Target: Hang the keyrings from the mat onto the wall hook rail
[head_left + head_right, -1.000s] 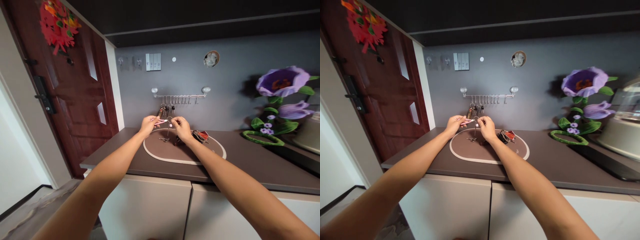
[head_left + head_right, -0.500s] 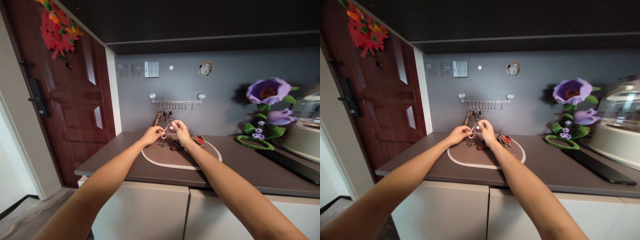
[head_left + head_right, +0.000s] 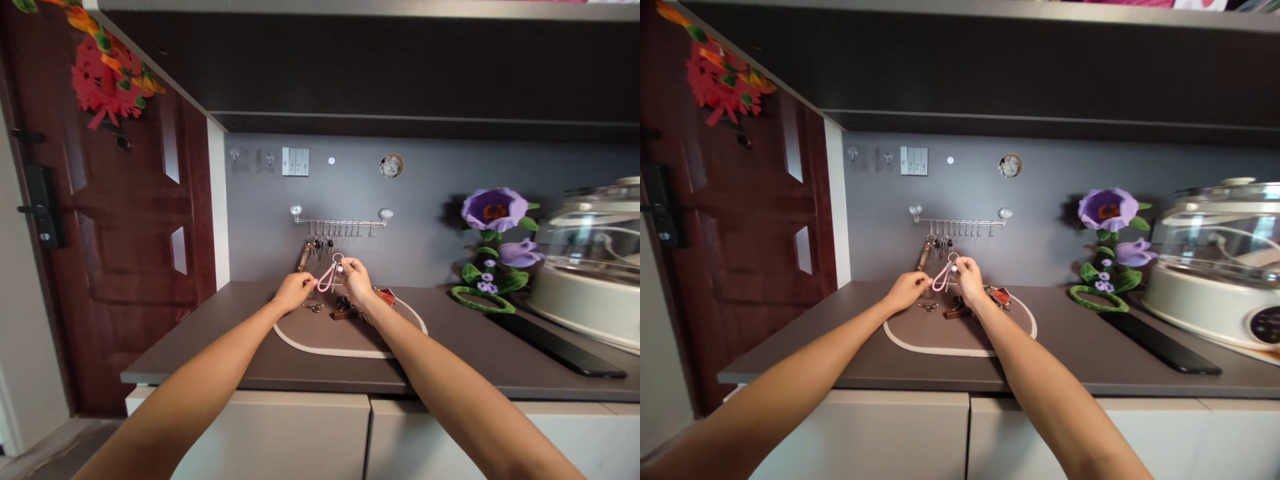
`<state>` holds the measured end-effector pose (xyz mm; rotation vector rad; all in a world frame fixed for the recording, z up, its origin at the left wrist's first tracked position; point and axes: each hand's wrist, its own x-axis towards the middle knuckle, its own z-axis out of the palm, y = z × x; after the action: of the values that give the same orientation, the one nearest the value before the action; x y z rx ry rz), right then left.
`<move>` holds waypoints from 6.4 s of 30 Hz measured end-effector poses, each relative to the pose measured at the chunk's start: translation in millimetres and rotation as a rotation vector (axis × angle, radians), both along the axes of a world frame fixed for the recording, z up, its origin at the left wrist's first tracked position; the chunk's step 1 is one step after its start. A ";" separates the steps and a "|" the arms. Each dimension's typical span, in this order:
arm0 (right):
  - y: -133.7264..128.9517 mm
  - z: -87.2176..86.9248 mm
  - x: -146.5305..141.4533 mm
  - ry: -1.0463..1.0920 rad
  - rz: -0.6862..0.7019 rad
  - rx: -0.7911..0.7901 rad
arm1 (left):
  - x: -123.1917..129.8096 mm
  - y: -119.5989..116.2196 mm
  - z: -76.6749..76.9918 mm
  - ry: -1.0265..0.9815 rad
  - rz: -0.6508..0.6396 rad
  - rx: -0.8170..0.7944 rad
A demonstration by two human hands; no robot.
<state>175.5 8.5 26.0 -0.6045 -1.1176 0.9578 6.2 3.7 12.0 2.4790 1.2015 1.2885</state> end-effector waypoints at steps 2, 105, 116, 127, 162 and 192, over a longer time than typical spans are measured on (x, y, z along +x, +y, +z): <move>2.0 5.0 1.7 0.020 -0.028 -0.026 | 0.8 -1.1 -1.0 0.018 -0.017 -0.006; 1.7 -17.0 0.1 -1.281 -0.357 0.121 | -14.5 19.5 -8.3 0.376 -0.267 -0.059; -2.6 -15.1 -2.0 -1.305 -0.347 0.101 | -11.3 19.1 -9.0 0.415 -0.195 -0.158; 0.9 -17.2 -0.7 -1.302 -0.353 0.136 | -13.3 19.6 -11.5 0.141 -0.160 -0.319; -17.4 -9.9 -14.1 -1.036 -0.358 0.368 | -5.5 6.9 7.0 -0.507 -0.369 -0.406; -1.1 -12.5 -3.7 -0.600 -0.130 0.214 | 2.1 5.1 -2.7 -0.478 -0.413 -0.584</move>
<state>171.8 7.4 13.5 -0.8032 -1.6650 0.5393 8.3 8.8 9.4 1.7459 0.7503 1.1147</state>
